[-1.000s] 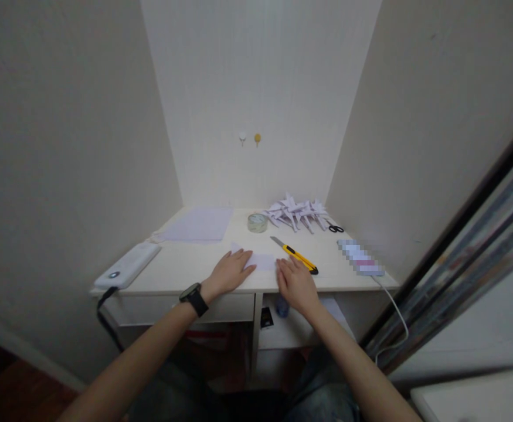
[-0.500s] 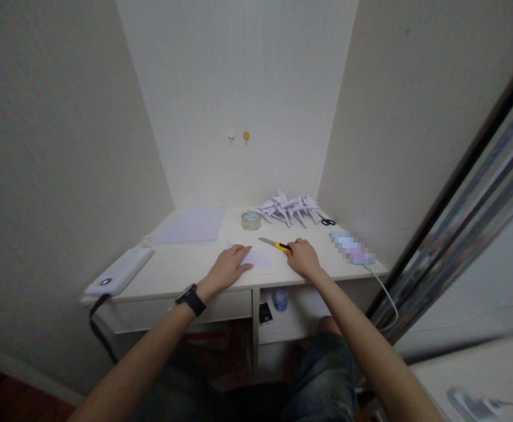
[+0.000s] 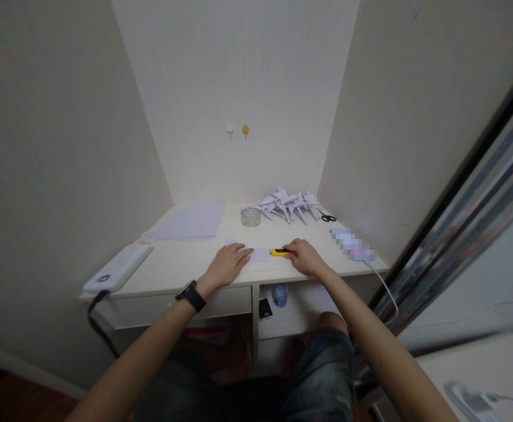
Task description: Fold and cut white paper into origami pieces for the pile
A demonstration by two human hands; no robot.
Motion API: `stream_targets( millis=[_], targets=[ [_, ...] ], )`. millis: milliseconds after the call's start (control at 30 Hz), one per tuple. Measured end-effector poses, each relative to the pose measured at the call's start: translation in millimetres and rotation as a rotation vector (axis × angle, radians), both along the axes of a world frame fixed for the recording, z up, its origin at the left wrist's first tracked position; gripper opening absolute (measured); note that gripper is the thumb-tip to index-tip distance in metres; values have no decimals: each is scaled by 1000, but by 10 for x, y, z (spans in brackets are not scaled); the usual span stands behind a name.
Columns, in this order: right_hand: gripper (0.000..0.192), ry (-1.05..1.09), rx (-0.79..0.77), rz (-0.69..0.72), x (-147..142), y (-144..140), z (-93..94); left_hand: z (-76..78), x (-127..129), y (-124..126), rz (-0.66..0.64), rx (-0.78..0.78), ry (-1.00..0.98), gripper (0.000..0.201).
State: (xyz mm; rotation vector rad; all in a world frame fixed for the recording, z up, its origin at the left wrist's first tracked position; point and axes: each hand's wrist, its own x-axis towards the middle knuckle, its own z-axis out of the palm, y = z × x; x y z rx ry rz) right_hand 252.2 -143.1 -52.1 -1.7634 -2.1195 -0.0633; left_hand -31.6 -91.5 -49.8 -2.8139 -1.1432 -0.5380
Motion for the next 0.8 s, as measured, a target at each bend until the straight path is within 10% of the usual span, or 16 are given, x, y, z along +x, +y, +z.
stream_targets(
  millis=[467,800],
  targets=[
    [35,21,-75,111,16,-55,98,53,35,-64,39,83,43,47],
    [36,-8,-75,91,-75,-109,175,38,308,-39,18,-131,98,55]
  ],
)
